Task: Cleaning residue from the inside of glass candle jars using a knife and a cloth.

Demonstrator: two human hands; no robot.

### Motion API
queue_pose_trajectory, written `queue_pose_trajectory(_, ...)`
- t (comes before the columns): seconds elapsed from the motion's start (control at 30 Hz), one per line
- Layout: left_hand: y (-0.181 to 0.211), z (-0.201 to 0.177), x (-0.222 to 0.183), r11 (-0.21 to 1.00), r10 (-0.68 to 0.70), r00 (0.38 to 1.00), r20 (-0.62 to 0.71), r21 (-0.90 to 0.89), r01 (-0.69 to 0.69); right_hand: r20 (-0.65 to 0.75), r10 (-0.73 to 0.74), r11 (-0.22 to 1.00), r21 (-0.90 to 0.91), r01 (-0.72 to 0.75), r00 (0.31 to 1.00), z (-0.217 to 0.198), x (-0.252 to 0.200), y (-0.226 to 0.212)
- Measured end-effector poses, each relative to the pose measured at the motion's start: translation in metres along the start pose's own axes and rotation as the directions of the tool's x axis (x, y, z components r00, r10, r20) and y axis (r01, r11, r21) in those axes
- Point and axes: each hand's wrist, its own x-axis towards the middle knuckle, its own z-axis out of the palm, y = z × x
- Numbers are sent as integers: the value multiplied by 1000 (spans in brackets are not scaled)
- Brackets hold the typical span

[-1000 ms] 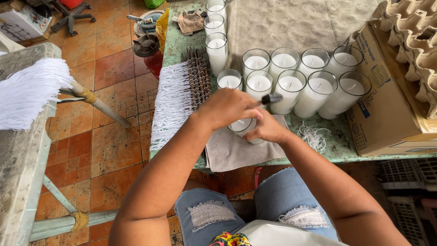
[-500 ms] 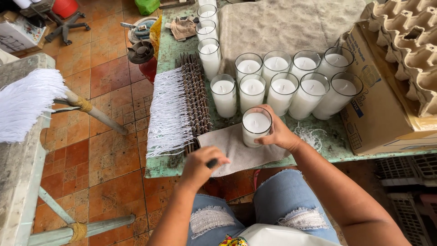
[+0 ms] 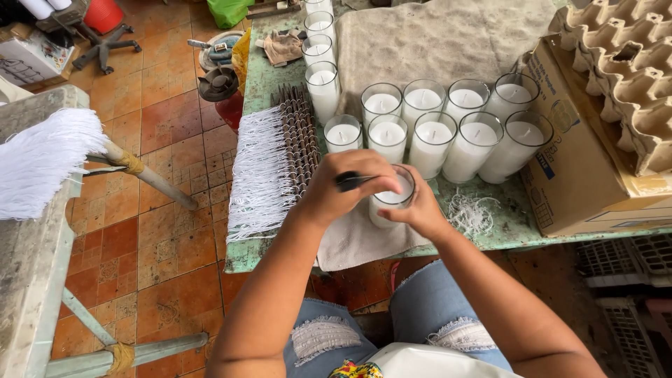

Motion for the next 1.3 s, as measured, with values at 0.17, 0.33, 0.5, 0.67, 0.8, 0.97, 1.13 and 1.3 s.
queue_pose_trajectory(0.17,-31,8,19,956,32,982,186,282,-85,266,-99,967,251,30,959,-22,25,-30)
queue_pose_trajectory(0.33,-36,14,29,907,34,948,316,389,-162,389,-128,956,295,9,912,-27,32,-34)
queue_pose_trajectory(0.5,-44,23,31,830,7,915,403,508,-230,421,-116,968,252,7,900,-30,33,11)
queue_pose_trajectory(0.67,-49,27,30,782,-15,897,441,564,-264,406,-109,975,220,18,907,-30,31,24)
queue_pose_trajectory(0.8,-49,26,28,694,-30,873,487,639,-333,412,-63,976,215,-30,909,-25,20,40)
queue_pose_trajectory(0.97,-56,30,26,690,-125,869,478,672,-270,408,-111,975,221,20,906,-27,29,38)
queue_pose_trajectory(1.13,-66,34,25,671,-184,868,461,704,-232,390,-169,964,256,70,905,-29,35,5)
queue_pose_trajectory(1.3,-21,16,49,835,-318,860,398,548,56,380,-130,963,270,25,916,-25,38,23)
